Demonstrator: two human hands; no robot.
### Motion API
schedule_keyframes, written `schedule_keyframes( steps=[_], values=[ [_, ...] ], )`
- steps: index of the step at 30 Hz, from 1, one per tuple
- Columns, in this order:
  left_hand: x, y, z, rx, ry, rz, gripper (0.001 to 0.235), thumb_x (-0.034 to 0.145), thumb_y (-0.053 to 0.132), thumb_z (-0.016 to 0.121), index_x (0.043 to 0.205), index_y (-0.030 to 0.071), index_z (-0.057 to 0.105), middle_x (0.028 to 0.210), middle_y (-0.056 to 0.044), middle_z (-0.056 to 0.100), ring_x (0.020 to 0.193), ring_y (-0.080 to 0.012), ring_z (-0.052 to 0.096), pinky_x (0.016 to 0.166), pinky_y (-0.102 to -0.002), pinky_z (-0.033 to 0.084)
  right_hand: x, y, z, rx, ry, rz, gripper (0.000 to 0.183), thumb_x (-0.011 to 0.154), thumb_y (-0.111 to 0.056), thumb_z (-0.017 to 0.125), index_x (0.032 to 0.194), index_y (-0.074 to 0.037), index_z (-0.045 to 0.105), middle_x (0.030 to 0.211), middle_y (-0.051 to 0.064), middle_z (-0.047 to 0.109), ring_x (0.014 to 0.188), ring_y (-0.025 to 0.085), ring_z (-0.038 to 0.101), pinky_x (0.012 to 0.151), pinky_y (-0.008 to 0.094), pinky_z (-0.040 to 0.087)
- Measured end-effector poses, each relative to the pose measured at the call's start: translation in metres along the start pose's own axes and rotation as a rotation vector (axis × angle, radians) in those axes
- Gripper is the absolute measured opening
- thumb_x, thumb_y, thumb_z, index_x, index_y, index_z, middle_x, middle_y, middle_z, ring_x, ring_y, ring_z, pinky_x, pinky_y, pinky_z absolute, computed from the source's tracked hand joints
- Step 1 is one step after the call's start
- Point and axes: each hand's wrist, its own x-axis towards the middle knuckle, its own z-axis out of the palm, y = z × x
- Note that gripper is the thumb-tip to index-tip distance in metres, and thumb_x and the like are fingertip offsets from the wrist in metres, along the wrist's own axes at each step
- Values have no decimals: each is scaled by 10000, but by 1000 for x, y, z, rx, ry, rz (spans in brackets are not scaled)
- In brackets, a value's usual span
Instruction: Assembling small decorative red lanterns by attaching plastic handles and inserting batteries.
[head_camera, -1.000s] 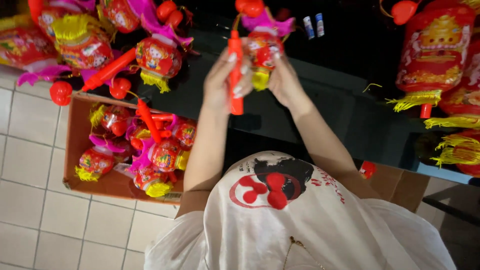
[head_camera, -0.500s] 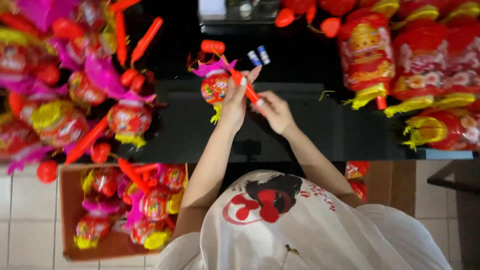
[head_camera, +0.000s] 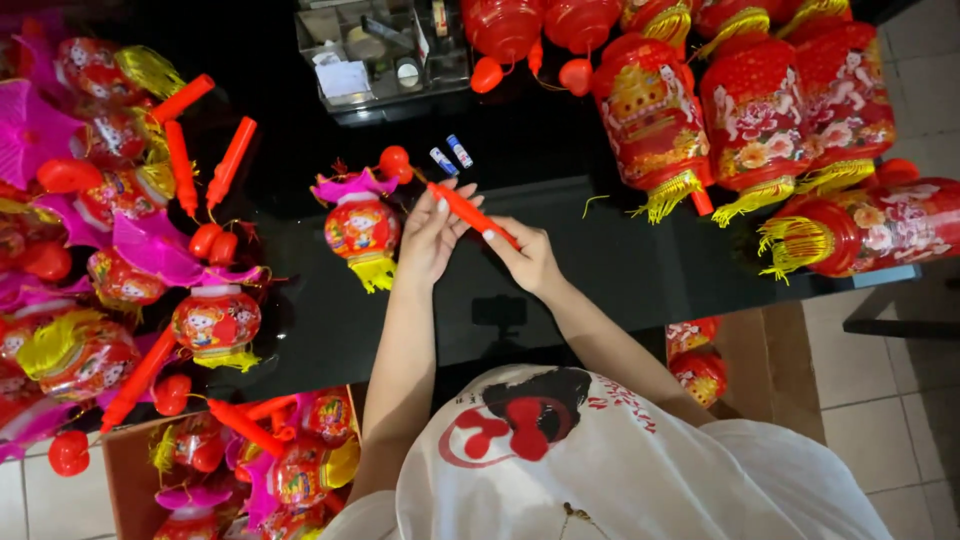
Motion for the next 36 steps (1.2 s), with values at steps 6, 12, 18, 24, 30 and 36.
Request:
schedule_keyframes(
  steps=[6, 12, 18, 24, 30, 36],
  values=[
    [-1, -3, -10, -78, 118, 55, 320, 952, 57, 687, 1260, 7, 615, 1300, -266, 657, 1233, -388, 640, 1011, -554, 559, 0, -2, 3, -76, 47, -145, 158, 982, -77, 685, 1110, -41, 769, 676, 135, 688, 577, 195, 623, 547, 345, 528],
    [-3, -7, -27, -182, 101, 73, 312, 949, 60, 672, 1254, 8, 625, 1281, -260, 670, 1225, -392, 646, 978, -593, 571, 5, -18, 11, -88, 133, -283, 273, 925, -86, 778, 1186, -14, 741, 869, 177, 711, 757, 324, 712, 650, 413, 550],
    [-5, 5, -14, -169, 138, 84, 295, 935, 32, 690, 1226, 18, 648, 1277, -252, 673, 1236, -403, 625, 963, -595, 565, 2, 8, 9, 107, 65, -66, 205, 1050, -85, 564, 936, -26, 723, 503, 36, 554, 471, 101, 500, 477, 253, 441],
    [-5, 2, -23, -201, 163, 99, 270, 947, 33, 682, 1215, 4, 654, 1271, -264, 672, 1240, -421, 617, 954, -588, 574, 5, -16, 10, -58, 164, -222, 234, 942, -66, 759, 1165, -5, 728, 876, 169, 650, 793, 264, 662, 711, 385, 530],
    [-7, 5, -21, -198, 190, 82, 280, 935, 21, 697, 1212, 0, 658, 1261, -266, 674, 1244, -428, 609, 963, -590, 560, 2, 9, 10, 124, 89, -83, 150, 1000, -25, 609, 1057, 16, 742, 567, 90, 647, 472, 130, 583, 472, 240, 477],
    [-5, 8, -17, -210, 195, 116, 281, 946, 41, 689, 1220, -6, 646, 1258, -262, 678, 1234, -420, 619, 965, -583, 573, 6, -7, 11, 188, 131, -144, 300, 894, 50, 756, 1191, 48, 711, 991, 194, 684, 921, 200, 656, 794, 367, 538]
  ],
)
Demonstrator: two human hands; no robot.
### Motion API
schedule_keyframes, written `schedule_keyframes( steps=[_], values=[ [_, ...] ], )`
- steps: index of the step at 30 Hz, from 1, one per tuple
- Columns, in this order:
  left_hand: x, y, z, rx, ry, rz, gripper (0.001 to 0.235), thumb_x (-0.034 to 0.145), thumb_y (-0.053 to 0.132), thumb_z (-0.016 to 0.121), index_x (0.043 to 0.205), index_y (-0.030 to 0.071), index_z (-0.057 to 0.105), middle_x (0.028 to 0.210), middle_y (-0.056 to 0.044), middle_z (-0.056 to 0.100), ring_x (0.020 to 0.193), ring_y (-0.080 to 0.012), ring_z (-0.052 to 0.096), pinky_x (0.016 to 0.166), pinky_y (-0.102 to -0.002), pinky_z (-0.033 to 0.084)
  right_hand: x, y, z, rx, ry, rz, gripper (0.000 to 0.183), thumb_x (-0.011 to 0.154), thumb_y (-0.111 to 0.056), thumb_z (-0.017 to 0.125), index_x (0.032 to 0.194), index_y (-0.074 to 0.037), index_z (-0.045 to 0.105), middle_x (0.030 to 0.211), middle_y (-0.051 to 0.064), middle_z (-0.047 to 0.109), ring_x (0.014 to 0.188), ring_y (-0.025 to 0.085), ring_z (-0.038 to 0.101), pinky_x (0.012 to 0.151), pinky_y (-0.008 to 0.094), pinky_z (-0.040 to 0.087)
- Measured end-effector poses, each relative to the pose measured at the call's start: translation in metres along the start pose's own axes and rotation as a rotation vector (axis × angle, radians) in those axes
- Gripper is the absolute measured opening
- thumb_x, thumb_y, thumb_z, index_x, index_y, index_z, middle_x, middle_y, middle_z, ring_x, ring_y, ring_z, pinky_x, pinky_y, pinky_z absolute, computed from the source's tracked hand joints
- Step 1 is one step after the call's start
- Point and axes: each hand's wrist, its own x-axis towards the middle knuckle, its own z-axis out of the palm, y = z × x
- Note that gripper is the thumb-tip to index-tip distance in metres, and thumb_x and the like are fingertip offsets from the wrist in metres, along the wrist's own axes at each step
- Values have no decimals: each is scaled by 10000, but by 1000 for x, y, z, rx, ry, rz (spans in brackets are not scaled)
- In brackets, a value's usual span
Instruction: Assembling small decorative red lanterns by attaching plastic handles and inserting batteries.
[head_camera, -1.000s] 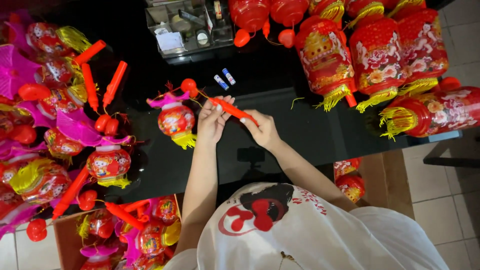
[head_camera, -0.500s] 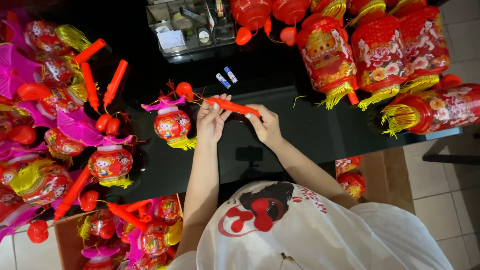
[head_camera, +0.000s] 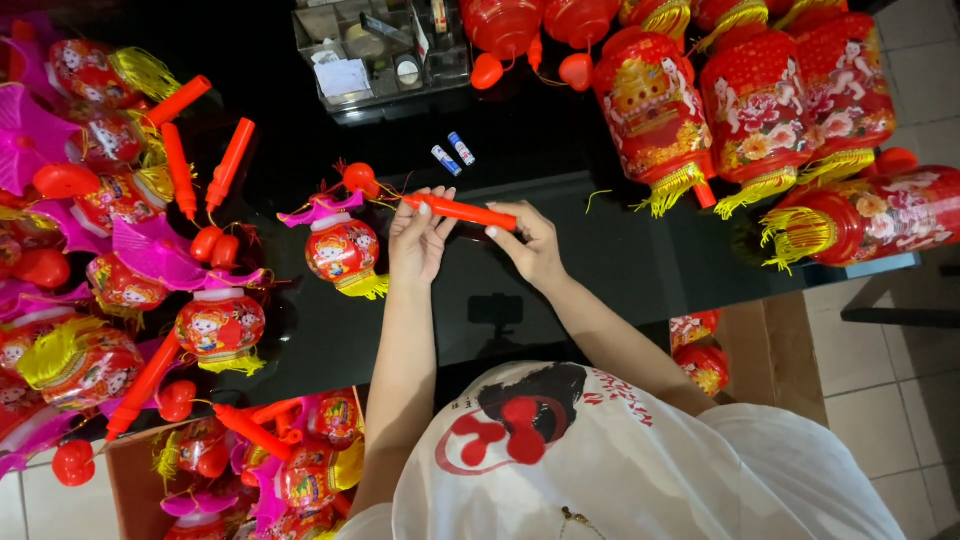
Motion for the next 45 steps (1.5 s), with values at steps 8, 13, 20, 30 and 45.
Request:
schedule_keyframes(
  steps=[8, 13, 20, 30, 45],
  values=[
    [-3, 1, 7, 13, -11, -1, 262, 947, 29, 691, 1205, -8, 654, 1242, -254, 688, 1244, -425, 611, 981, -583, 555, -1, 6, -3, 10, -14, 142, 217, 997, -22, 617, 1177, 14, 733, 731, 140, 672, 624, 120, 615, 556, 247, 526],
    [-2, -1, 2, -3, -1, 9, 266, 949, 34, 688, 1209, -8, 651, 1235, -239, 696, 1232, -415, 625, 982, -577, 561, -6, 16, -3, 64, 4, 184, 408, 951, -15, 695, 1356, -25, 655, 1023, 125, 680, 875, 117, 620, 724, 264, 560],
    [-4, -1, 7, 33, 25, 22, 264, 949, 56, 713, 1203, 9, 659, 1240, -225, 696, 1262, -429, 597, 1041, -639, 488, -3, 23, -5, -35, -4, 151, 307, 931, -15, 723, 1238, 7, 732, 820, 179, 708, 708, 160, 654, 605, 279, 551],
    [-6, -3, 9, 17, -7, 85, 260, 973, 50, 702, 1219, -6, 640, 1237, -237, 689, 1246, -443, 597, 1010, -615, 520, -4, 7, -1, -308, -62, -64, 274, 989, -6, 670, 1256, 20, 727, 891, 249, 707, 691, 274, 698, 519, 328, 547],
    [2, 3, -2, -65, 80, 85, 192, 1009, 159, 670, 1190, 94, 663, 1176, -129, 736, 1195, -340, 665, 991, -584, 577, -8, 1, 10, -312, -9, -265, 359, 879, 59, 799, 1235, 23, 764, 944, 178, 696, 782, 311, 704, 631, 373, 546]
  ],
)
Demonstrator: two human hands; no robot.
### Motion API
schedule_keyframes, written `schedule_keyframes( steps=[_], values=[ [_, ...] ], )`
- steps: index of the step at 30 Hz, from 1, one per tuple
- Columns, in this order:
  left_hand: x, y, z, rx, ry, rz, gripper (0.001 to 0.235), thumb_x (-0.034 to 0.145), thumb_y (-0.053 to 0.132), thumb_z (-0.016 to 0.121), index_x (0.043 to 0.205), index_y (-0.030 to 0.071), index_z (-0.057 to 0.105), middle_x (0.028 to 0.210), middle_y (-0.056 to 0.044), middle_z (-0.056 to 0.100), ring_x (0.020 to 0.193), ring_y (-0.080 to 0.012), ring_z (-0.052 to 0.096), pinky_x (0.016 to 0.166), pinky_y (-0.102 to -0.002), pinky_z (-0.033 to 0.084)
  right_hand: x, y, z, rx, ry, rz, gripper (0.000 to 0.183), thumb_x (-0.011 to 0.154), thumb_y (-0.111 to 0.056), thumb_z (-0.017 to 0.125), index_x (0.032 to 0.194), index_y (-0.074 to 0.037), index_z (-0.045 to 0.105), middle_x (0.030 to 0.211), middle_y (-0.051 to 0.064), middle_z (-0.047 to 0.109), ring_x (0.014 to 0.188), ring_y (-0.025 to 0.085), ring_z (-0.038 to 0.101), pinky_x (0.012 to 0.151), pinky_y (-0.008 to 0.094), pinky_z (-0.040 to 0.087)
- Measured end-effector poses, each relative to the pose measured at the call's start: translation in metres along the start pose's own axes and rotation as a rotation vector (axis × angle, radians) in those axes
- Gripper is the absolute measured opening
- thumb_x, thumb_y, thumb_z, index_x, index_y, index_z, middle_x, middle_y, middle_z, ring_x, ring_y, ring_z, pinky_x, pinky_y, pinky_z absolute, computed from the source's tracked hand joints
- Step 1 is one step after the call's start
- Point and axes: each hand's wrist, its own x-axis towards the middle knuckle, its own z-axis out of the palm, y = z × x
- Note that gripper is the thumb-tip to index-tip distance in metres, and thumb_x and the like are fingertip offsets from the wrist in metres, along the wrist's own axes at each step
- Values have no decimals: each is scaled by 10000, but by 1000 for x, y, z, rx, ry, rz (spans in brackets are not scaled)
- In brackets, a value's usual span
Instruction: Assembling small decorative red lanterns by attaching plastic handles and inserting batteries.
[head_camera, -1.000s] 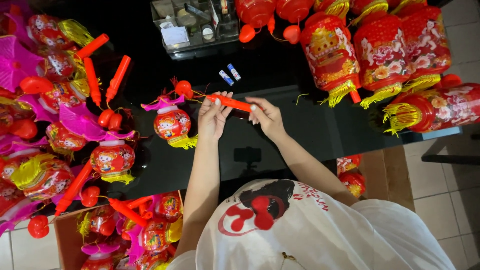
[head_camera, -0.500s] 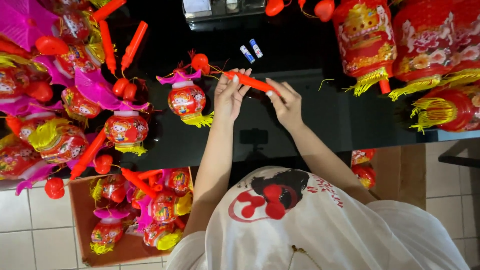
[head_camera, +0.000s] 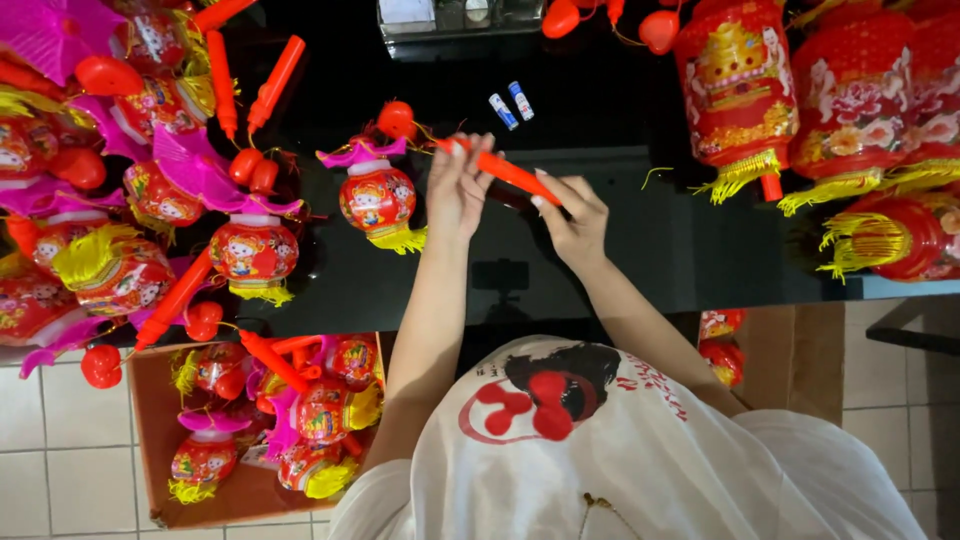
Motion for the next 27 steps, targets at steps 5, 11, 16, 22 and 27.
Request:
schedule_keyframes(
  steps=[5, 11, 16, 22, 27],
  values=[
    [1, -1, 14, -19, 6, -35, 139, 1030, 267, 638, 1106, 180, 716, 1181, -127, 737, 1187, -356, 667, 973, -568, 575, 2, 17, 10, -56, 74, -26, 367, 892, 56, 819, 1251, 9, 756, 1005, 162, 692, 871, 279, 706, 714, 372, 551],
    [3, -19, 14, 220, 76, -5, 190, 1055, 364, 558, 1082, 178, 532, 1051, -183, 735, 812, -288, 740, 639, -402, 627, 20, 6, 41, -189, -113, -155, 310, 843, -77, 862, 1145, -56, 796, 998, 139, 679, 872, 365, 679, 742, 426, 567],
    [17, -21, -6, 200, 196, 157, 252, 1058, 327, 545, 1120, 113, 427, 832, -157, 601, 515, -180, 511, 393, -243, 383, 41, 26, 37, -19, -77, -146, 154, 895, -37, 669, 953, -52, 811, 905, 95, 672, 812, 300, 652, 737, 397, 533],
    [-12, 15, 62, 526, 92, 189, 206, 1058, 339, 402, 994, 146, 365, 594, -57, 471, 351, -120, 346, 327, -259, 250, 74, 39, 48, -612, -284, 59, 500, 973, -277, 779, 1351, -47, 545, 1119, 149, 576, 1026, 351, 637, 728, 447, 553],
    [-13, 15, 60, 718, 90, 233, 222, 1046, 345, 447, 1017, 128, 413, 595, -103, 547, 322, -141, 431, 325, -243, 325, 66, 44, 60, -927, -270, -116, 157, 967, -227, 686, 997, -73, 683, 992, 92, 525, 794, 284, 602, 443, 389, 494]
  ],
)
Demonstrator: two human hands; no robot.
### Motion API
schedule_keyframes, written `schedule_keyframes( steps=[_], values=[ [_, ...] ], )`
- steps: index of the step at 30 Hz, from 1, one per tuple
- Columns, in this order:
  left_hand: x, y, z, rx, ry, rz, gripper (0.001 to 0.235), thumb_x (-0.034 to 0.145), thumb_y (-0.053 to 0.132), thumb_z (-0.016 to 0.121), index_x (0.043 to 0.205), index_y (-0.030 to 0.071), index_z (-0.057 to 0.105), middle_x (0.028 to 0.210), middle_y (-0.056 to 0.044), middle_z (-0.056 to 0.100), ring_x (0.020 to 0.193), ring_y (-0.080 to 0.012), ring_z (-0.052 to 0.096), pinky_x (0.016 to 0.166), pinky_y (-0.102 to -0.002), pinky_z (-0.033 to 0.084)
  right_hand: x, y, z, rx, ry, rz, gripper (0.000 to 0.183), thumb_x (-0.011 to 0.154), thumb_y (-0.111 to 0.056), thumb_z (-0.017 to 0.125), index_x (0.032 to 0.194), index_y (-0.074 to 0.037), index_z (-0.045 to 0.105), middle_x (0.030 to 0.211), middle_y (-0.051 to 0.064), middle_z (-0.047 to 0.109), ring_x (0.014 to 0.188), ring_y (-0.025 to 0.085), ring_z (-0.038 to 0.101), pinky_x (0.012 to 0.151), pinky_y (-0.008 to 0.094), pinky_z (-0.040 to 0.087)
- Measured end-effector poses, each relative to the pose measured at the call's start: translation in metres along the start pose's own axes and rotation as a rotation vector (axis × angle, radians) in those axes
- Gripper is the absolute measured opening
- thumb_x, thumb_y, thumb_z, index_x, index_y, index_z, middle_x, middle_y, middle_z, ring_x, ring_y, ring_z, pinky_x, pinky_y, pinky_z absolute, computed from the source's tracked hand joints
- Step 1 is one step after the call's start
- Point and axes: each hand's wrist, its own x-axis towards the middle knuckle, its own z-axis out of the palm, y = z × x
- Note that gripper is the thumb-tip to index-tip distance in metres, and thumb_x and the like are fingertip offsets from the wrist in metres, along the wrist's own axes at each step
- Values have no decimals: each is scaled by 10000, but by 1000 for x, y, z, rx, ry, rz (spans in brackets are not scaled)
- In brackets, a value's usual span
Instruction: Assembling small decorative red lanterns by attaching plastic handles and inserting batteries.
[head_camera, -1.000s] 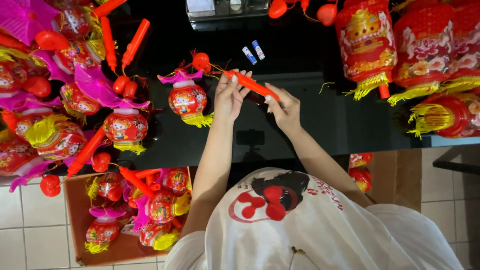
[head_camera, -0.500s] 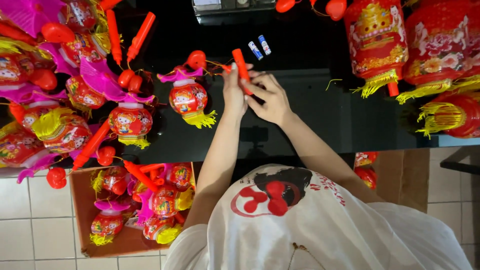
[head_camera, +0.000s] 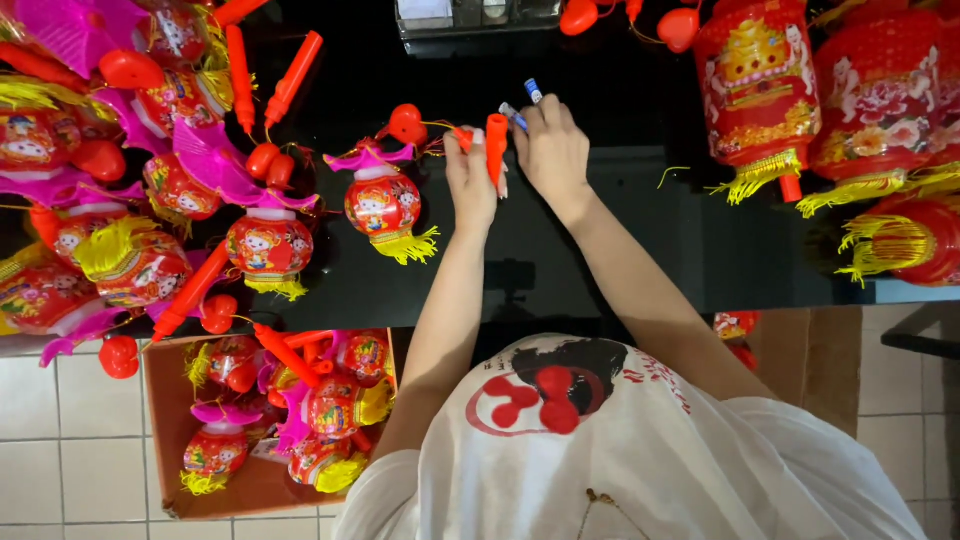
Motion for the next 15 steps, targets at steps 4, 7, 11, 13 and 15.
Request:
schedule_keyframes(
  steps=[4, 7, 11, 13, 15],
  values=[
    [4, -4, 0, -17, 10, -3, 232, 1025, 348, 513, 979, 138, 425, 565, -119, 534, 293, -150, 422, 285, -231, 303, 1, 12, -16, 476, 14, 137, 144, 998, -138, 703, 1096, -55, 638, 1059, 143, 590, 895, 333, 655, 698, 441, 522],
    [-1, 7, 0, 82, -58, 85, 215, 1047, 345, 495, 973, 154, 430, 543, -46, 533, 329, -125, 445, 338, -224, 340, 3, 20, -40, 1162, -39, 441, 159, 1029, -132, 684, 1148, -52, 615, 818, 47, 638, 573, 79, 554, 496, 200, 480],
    [-2, 6, 2, 103, -105, 152, 198, 1041, 287, 524, 934, 149, 432, 530, -52, 534, 310, -128, 466, 322, -209, 300, 14, 35, -76, 1134, -142, 142, 191, 1034, -69, 727, 1220, -30, 702, 1076, 100, 632, 731, 117, 587, 597, 213, 496],
    [-2, 5, 1, 103, -119, 159, 187, 1040, 278, 532, 937, 151, 441, 524, -37, 526, 314, -121, 470, 324, -201, 292, 23, 41, -88, 1027, -166, -2, 179, 1051, -90, 736, 1229, -69, 733, 1061, 80, 619, 685, 102, 551, 618, 217, 461],
    [-2, 3, 1, 92, -106, 170, 215, 1027, 266, 560, 909, 132, 440, 659, -34, 573, 329, -131, 504, 304, -206, 310, 32, 42, -98, 978, -329, -73, 146, 1023, -95, 759, 1164, -55, 753, 1011, 76, 630, 700, 109, 503, 629, 237, 386]
  ],
)
